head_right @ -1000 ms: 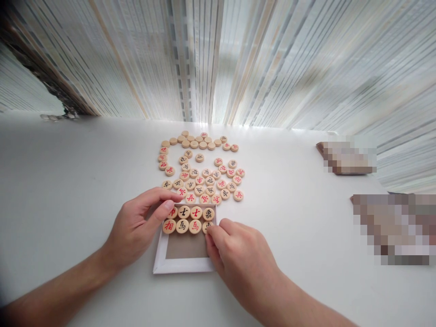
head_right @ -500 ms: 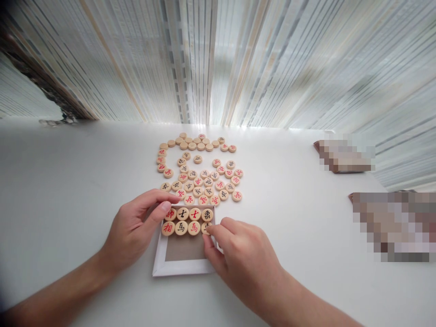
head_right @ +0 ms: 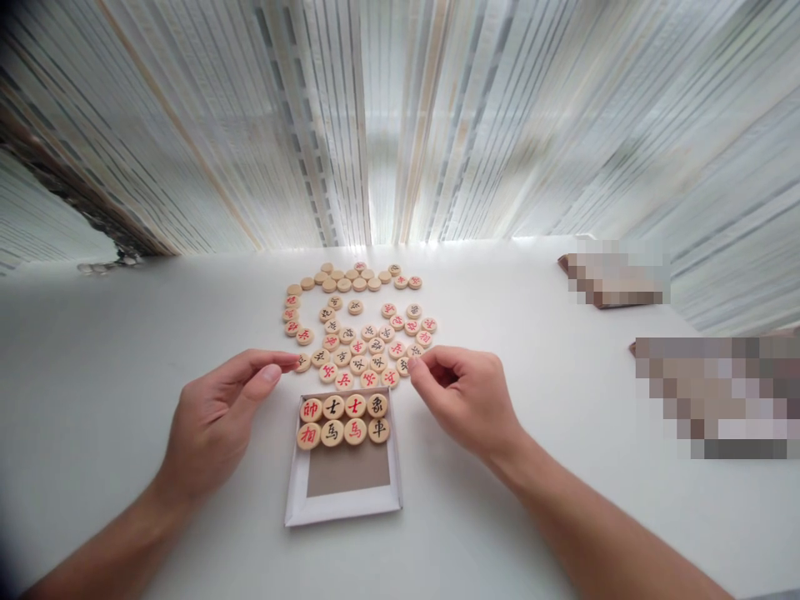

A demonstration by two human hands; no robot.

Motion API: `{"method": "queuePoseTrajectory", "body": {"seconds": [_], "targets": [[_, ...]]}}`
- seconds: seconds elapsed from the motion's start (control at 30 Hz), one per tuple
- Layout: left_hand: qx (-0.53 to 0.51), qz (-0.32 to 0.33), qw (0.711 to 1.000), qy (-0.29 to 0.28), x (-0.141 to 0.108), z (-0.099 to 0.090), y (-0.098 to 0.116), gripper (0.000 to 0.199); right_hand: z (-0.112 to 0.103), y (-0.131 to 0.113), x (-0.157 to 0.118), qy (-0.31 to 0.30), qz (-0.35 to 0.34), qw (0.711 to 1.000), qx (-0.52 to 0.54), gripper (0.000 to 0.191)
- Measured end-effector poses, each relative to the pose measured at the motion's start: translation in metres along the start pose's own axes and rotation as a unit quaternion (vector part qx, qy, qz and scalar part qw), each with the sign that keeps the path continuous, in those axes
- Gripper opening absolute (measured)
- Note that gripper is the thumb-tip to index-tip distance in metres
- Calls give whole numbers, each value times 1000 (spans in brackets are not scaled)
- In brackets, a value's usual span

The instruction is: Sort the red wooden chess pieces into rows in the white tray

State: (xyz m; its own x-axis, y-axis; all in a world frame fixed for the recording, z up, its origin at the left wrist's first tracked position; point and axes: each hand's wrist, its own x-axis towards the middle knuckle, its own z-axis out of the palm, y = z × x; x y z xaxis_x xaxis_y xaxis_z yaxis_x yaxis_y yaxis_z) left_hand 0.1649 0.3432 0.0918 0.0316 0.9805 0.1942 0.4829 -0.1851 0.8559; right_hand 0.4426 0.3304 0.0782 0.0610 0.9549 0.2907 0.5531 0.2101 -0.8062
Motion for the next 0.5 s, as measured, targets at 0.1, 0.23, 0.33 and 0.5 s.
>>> {"method": "queuePoseTrajectory", "body": {"seconds": [0.1, 0.23, 0.33, 0.5], "targets": [[3, -5, 1000, -3, 1, 1, -2, 28, 0, 8, 5, 1, 44, 999, 32, 38], [-6, -2, 1000, -17, 0, 4, -4, 26, 0, 12, 7, 8, 56, 997, 43, 40], [-7, -3, 1000, -20, 0, 6, -6, 25, 0, 12, 8, 11, 58, 997, 47, 40], [-9, -5, 1000, -28, 0, 6, -7, 26, 2, 11, 7, -1, 66, 996, 64, 40]]}}
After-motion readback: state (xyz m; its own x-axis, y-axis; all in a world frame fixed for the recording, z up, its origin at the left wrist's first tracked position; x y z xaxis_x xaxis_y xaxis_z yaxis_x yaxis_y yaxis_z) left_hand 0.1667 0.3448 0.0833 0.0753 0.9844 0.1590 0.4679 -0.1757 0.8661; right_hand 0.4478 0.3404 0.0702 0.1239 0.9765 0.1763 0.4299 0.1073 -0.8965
